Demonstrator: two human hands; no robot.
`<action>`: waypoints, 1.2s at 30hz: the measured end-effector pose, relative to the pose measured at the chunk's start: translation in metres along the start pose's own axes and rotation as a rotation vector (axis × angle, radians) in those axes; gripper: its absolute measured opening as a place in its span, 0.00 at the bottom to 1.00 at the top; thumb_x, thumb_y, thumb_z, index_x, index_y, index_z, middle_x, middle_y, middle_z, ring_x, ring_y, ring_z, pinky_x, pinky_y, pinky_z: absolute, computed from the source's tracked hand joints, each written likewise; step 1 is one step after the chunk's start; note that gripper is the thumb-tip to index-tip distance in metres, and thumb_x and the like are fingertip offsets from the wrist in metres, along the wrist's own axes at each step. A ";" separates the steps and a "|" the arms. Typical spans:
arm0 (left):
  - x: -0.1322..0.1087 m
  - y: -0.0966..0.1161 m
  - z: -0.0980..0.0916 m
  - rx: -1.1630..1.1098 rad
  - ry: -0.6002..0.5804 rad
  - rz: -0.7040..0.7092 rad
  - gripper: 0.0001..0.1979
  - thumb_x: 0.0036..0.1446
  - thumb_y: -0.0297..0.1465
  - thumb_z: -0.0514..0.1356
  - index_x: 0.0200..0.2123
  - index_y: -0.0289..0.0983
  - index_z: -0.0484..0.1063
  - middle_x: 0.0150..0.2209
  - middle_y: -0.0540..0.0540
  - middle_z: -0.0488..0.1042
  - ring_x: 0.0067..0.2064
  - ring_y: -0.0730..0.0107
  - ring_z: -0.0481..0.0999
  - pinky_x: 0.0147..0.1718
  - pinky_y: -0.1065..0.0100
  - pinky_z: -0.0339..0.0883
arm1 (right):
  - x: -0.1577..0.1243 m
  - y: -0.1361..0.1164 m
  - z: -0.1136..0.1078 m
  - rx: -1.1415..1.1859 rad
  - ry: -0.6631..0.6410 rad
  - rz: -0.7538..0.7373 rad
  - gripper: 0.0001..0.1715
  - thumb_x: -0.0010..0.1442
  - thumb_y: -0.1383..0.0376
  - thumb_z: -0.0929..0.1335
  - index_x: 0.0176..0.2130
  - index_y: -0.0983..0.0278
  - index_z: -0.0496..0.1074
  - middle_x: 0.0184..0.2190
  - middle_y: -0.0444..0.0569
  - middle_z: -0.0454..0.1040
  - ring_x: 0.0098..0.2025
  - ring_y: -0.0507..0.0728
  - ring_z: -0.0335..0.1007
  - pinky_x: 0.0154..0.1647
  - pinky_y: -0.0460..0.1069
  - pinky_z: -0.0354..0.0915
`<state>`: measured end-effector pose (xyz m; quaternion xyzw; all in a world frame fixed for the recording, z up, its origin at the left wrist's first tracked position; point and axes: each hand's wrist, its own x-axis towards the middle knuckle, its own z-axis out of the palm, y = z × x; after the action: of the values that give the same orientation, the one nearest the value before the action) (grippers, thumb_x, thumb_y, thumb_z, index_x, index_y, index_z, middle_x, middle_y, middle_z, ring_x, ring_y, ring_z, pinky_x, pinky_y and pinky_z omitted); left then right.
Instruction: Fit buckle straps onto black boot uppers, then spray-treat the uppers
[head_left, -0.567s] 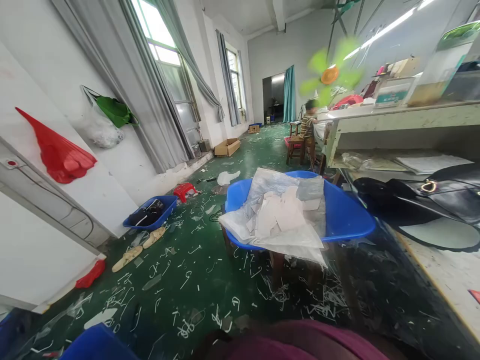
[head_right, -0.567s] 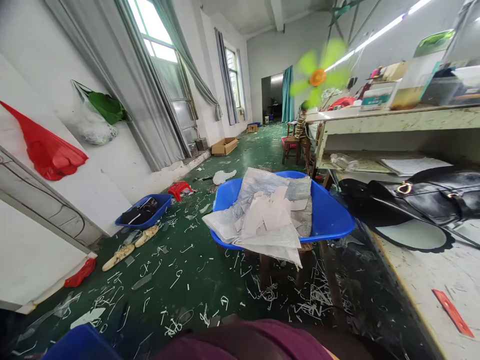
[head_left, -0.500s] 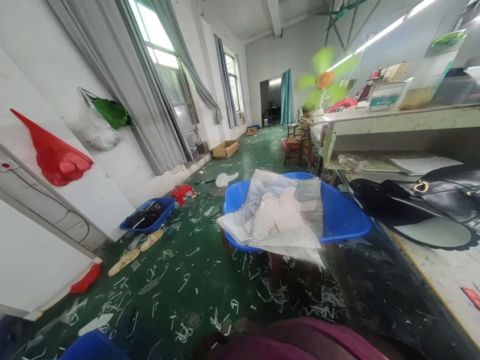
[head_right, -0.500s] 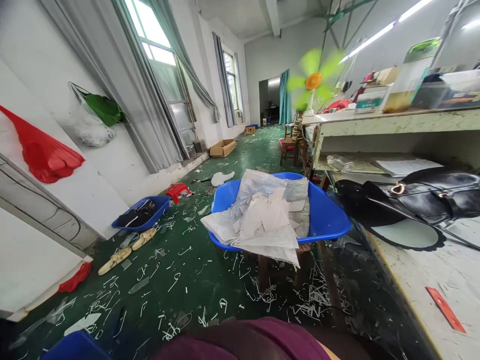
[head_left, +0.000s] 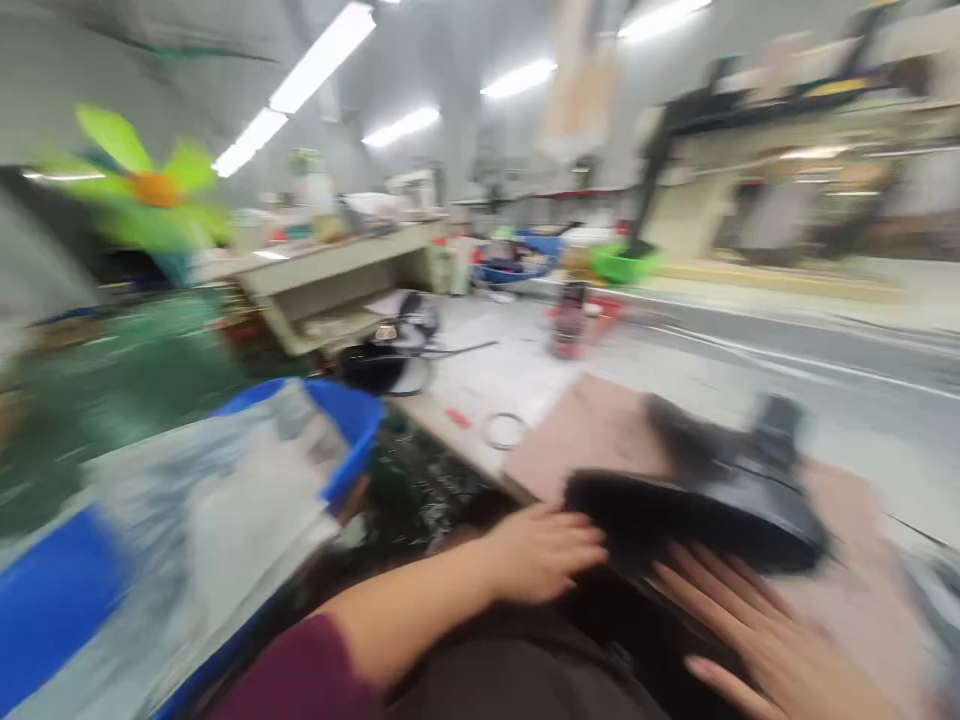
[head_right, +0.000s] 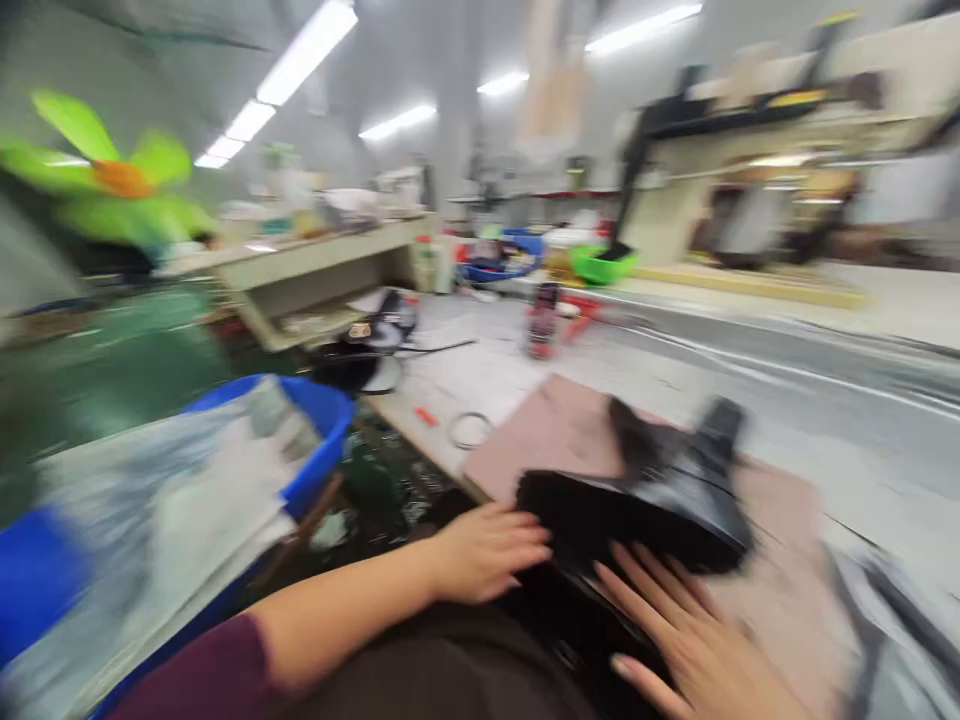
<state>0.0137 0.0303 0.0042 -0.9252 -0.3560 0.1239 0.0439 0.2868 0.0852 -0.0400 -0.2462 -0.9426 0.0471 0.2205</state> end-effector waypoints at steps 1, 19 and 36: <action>0.003 -0.010 0.001 -0.082 0.227 -0.013 0.18 0.58 0.34 0.50 0.48 0.35 0.69 0.51 0.44 0.69 0.55 0.64 0.64 0.55 0.64 0.58 | -0.011 -0.004 -0.011 -0.041 -0.023 -0.002 0.30 0.55 0.53 0.66 0.55 0.60 0.62 0.53 0.56 0.67 0.52 0.65 0.64 0.45 0.58 0.67; 0.123 -0.023 -0.009 -1.115 0.583 -0.336 0.18 0.56 0.33 0.47 0.46 0.35 0.69 0.45 0.42 0.74 0.48 0.61 0.72 0.50 0.58 0.65 | 0.080 0.019 -0.008 1.201 0.909 0.816 0.41 0.49 0.53 0.67 0.58 0.63 0.55 0.61 0.53 0.55 0.62 0.62 0.49 0.62 0.59 0.48; 0.126 -0.065 -0.035 -0.414 0.910 -0.139 0.34 0.57 0.51 0.47 0.61 0.39 0.47 0.61 0.35 0.51 0.63 0.50 0.48 0.54 0.49 0.56 | 0.055 0.034 -0.071 0.878 0.989 1.100 0.15 0.40 0.63 0.61 0.32 0.63 0.69 0.26 0.46 0.71 0.33 0.59 0.66 0.36 0.53 0.65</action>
<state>0.0711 0.1638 0.0245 -0.8490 -0.3784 -0.3684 0.0184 0.2904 0.1399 0.0389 -0.5526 -0.3815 0.3948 0.6270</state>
